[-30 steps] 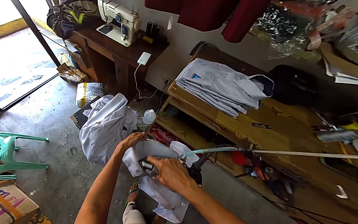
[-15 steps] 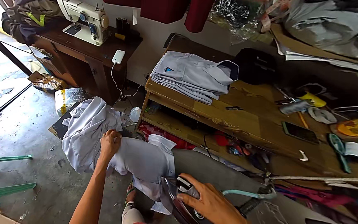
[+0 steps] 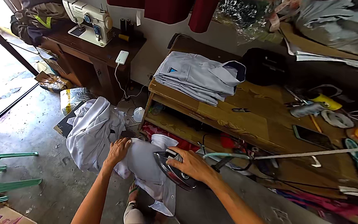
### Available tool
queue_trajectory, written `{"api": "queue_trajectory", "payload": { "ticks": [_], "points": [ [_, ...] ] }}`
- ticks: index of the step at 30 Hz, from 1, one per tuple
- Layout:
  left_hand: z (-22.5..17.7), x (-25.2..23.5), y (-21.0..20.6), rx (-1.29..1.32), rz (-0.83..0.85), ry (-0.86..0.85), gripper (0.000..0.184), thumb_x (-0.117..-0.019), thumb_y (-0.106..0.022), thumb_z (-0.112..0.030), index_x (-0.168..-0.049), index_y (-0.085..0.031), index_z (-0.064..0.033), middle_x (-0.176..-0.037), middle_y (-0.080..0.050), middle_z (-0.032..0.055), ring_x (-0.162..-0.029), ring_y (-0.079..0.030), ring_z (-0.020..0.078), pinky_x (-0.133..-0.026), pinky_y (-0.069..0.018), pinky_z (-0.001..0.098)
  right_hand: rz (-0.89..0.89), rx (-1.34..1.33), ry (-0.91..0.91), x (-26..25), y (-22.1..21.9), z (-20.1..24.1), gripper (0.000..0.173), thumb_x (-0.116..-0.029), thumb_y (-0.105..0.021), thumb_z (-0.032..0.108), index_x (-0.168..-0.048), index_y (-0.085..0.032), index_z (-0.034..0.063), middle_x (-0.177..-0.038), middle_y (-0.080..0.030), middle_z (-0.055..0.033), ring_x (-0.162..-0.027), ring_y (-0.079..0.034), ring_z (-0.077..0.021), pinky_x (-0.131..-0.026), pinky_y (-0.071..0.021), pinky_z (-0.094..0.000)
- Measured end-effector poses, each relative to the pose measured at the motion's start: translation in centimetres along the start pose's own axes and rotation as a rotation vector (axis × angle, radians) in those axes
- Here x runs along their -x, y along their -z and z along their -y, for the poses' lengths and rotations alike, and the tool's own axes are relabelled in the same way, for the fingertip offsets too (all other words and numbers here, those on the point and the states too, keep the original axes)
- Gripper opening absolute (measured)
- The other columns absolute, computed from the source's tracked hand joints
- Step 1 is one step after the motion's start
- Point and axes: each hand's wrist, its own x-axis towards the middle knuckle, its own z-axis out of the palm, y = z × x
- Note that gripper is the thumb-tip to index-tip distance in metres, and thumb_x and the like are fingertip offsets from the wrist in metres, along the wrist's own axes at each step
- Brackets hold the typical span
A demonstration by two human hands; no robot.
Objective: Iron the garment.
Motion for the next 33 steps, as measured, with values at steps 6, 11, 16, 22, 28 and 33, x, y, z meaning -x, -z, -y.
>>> {"api": "queue_trajectory", "payload": {
  "ticks": [6,11,16,22,28,33],
  "points": [
    [1.2,-1.1,-0.8,0.165,-0.062,-0.04,0.06,-0.1098,-0.026,-0.049,-0.142,-0.06,-0.012,-0.145,-0.06,0.0142,-0.14,-0.051,0.0309,-0.117,-0.0326,0.0611,-0.017,0.086,-0.01,-4.2,0.2,3.5,0.049,-0.0939,-0.067,0.037,-0.14,-0.061,0.0194,-0.111,-0.072,-0.0191,-0.103,-0.069,-0.0386,-0.088,-0.0524,-0.0612],
    [6.6,2.7,-2.1,0.281,-0.377,0.118,0.056,-0.1078,-0.039,-0.042,-0.144,-0.057,-0.0042,-0.15,-0.054,0.0179,-0.145,-0.045,0.0342,-0.123,-0.0311,0.0535,-0.083,-0.011,-0.222,-5.1,1.0,1.3,0.05,-0.0921,-0.07,0.036,-0.133,-0.062,0.009,-0.117,-0.069,-0.0195,-0.111,-0.067,-0.0362,-0.094,-0.0511,-0.0589],
    [12.8,10.7,-6.6,0.256,-0.135,0.575,0.053,-0.1112,-0.038,-0.04,-0.133,-0.062,0.0015,-0.129,-0.065,0.028,-0.127,-0.06,0.0442,-0.11,-0.0421,0.0629,0.073,0.122,0.126,-3.1,0.7,1.6,0.05,-0.0915,-0.071,0.04,-0.138,-0.064,0.024,-0.112,-0.074,-0.0145,-0.104,-0.07,-0.0345,-0.09,-0.053,-0.06],
    [13.8,17.1,-16.5,0.141,0.535,0.575,0.044,-0.1054,-0.054,-0.033,-0.133,-0.063,-0.0004,-0.131,-0.065,0.025,-0.127,-0.061,0.0401,-0.109,-0.0454,0.0608,0.168,0.295,0.299,-6.6,-1.3,9.6,0.044,-0.0908,-0.068,0.031,-0.135,-0.062,0.0259,-0.096,-0.072,-0.0168,-0.089,-0.07,-0.0398,-0.073,-0.0518,-0.0617],
    [4.9,17.1,-20.9,0.177,0.518,0.378,0.054,-0.1023,-0.059,-0.034,-0.149,-0.051,-0.0079,-0.139,-0.062,0.0221,-0.13,-0.059,0.0404,-0.109,-0.0443,0.0636,0.024,0.184,0.061,-9.2,-0.3,8.9,0.048,-0.0926,-0.065,0.036,-0.136,-0.061,0.0165,-0.116,-0.071,-0.0168,-0.109,-0.068,-0.0366,-0.09,-0.0527,-0.0597],
    [-3.1,15.8,-22.1,0.11,0.408,0.241,0.094,-0.0805,-0.078,-0.06,-0.153,-0.045,-0.0093,-0.146,-0.056,0.02,-0.135,-0.054,0.0404,-0.108,-0.0417,0.0691,-0.029,0.134,-0.031,-1.8,-0.5,2.3,0.048,-0.0933,-0.068,0.036,-0.136,-0.062,0.0143,-0.113,-0.071,-0.0183,-0.107,-0.069,-0.037,-0.091,-0.0528,-0.0589]
  ]
}}
